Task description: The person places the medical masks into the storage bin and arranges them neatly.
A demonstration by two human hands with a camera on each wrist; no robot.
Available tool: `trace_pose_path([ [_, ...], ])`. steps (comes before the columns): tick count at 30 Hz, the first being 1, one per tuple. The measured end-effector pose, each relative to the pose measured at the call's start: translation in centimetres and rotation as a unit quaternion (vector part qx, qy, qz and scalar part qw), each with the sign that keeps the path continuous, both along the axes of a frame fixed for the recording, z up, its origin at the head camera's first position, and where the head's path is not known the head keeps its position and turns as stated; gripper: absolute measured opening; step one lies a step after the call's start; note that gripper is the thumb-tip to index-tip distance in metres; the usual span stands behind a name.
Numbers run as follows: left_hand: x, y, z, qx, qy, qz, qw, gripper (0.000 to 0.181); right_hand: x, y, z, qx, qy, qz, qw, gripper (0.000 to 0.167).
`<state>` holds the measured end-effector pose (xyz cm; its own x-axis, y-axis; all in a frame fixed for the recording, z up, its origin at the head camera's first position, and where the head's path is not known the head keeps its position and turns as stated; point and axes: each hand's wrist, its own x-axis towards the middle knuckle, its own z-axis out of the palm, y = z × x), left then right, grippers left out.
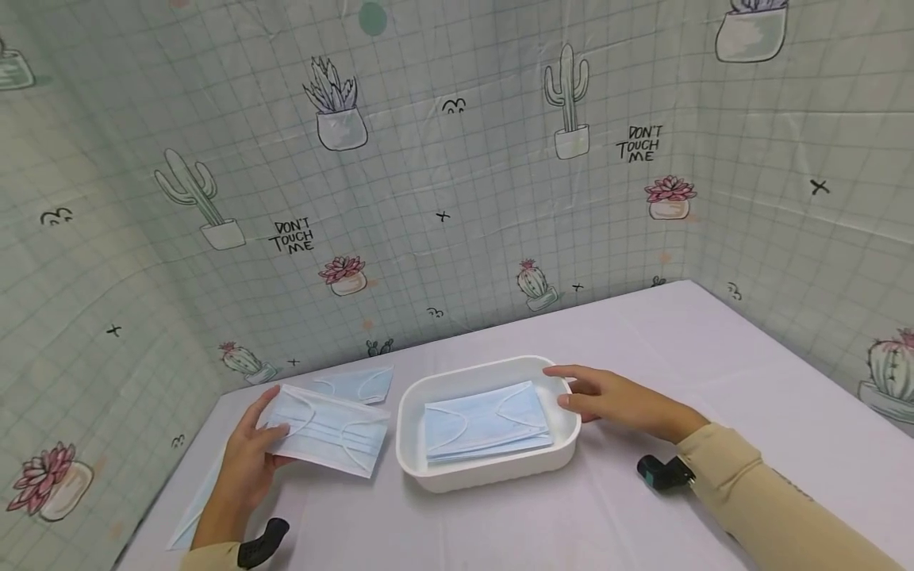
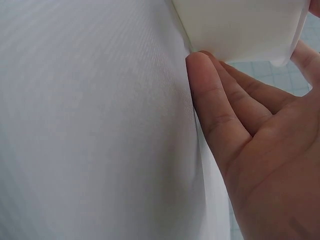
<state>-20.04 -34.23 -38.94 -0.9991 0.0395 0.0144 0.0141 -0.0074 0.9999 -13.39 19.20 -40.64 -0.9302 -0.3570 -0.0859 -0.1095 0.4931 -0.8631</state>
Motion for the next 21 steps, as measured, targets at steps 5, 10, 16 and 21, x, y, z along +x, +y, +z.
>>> trace_pose_path([
  [5,0.09,0.2,-0.06,0.005,0.001,0.001,1.0,0.068,0.14,0.03,-0.06,0.003,0.002,-0.003,1.0,0.058],
  [10,0.11,0.3,-0.19,-0.017,-0.003,0.012,0.9998,0.057,0.1,0.04,-0.29,-0.003,0.003,0.0,1.0,0.058],
  [16,0.24,0.43,-0.27,-0.014,-0.015,0.023,0.9995,0.053,0.06,0.0,-0.44,-0.003,0.003,0.004,1.0,0.057],
  [21,0.29,0.71,-0.14,0.008,-0.019,0.023,0.9995,0.052,-0.08,-0.05,-0.3,0.002,0.01,0.001,0.9999,0.056],
])
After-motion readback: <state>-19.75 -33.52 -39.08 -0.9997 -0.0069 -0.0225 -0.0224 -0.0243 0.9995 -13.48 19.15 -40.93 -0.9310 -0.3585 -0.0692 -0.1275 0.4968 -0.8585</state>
